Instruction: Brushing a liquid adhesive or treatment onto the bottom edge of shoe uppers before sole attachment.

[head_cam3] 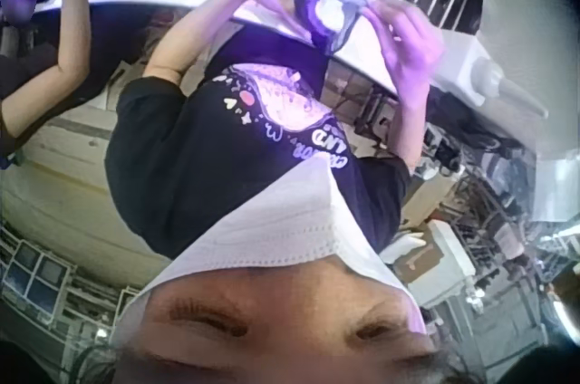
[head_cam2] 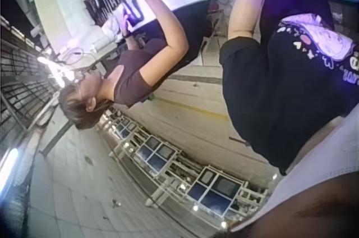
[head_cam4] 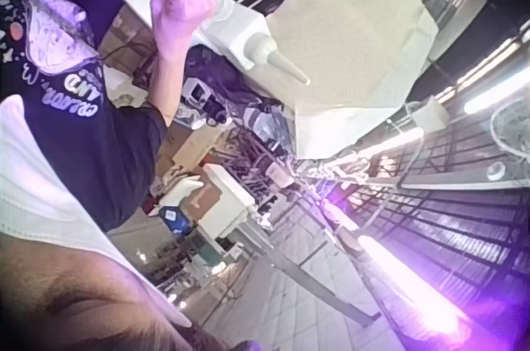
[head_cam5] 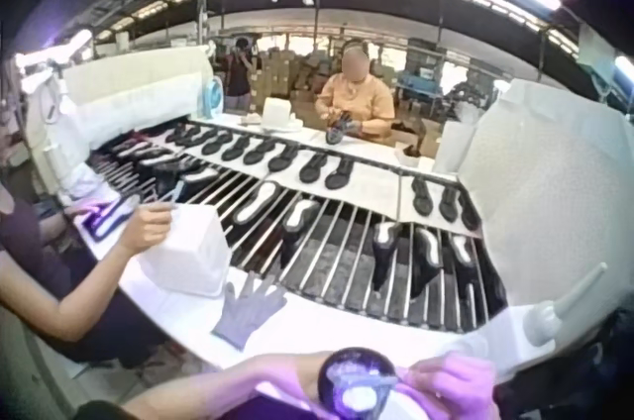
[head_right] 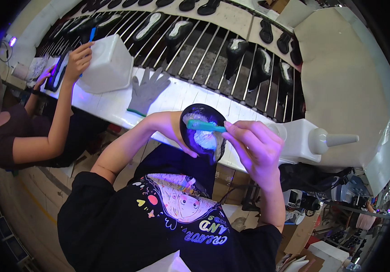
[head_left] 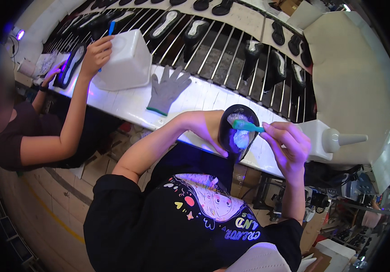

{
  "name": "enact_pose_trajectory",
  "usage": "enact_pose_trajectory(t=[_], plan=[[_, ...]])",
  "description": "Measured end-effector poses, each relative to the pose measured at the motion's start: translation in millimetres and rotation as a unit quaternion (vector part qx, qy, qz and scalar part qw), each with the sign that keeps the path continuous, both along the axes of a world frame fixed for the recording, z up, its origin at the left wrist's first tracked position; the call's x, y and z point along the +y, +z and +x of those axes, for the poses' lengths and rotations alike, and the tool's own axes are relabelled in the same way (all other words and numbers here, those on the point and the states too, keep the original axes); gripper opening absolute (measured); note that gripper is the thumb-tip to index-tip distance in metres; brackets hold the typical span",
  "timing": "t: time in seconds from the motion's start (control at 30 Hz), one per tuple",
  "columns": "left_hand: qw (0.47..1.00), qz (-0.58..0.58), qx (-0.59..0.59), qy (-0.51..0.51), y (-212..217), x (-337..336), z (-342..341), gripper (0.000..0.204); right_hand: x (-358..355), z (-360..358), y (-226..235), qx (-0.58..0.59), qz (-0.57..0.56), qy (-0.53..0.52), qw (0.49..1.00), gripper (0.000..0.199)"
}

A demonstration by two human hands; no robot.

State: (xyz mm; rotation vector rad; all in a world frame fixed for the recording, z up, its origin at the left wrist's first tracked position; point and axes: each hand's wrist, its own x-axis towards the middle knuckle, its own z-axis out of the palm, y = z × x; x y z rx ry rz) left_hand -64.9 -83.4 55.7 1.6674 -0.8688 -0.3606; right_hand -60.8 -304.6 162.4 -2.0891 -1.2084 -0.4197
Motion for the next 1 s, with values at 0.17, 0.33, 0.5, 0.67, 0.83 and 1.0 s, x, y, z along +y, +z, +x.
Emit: enact_pose_trajectory(t=[0.17, 0.33, 0.5, 0.67, 0.83, 1.0], plan=[[0.99, 0.013, 0.049, -0.129, -8.2, 8.5, 40.2, 0.063, 4.3, 21.9, 13.7, -0.091, -0.068, -0.018, 0.993, 0.017], [0.975, 0.06, 0.092, -0.193, -15.5, 9.8, 67.0, 0.066, 4.4, 33.7, 18.7, -0.126, -0.135, -0.02, 0.983, 0.013], [0.971, 0.032, 0.148, -0.187, -18.3, 20.3, 82.0, 0.067, -20.7, 37.3, 9.2, 0.103, -0.211, 0.033, 0.972, 0.013], [0.922, -0.169, 0.321, 0.132, -89.9, 54.5, 61.4, 0.077, -85.6, 38.3, -40.3, 0.308, 0.037, -0.291, 0.905, 0.012], [0.818, -0.399, 0.325, 0.256, -97.0, 23.0, 42.7, 0.077, -130.4, 13.2, -109.8, 0.133, -0.093, -0.52, 0.839, 0.012], [0.677, -0.538, 0.459, 0.202, -79.0, -3.1, 37.7, 0.066, -128.7, 23.9, -135.2, 0.114, -0.238, -0.559, 0.786, 0.012]])
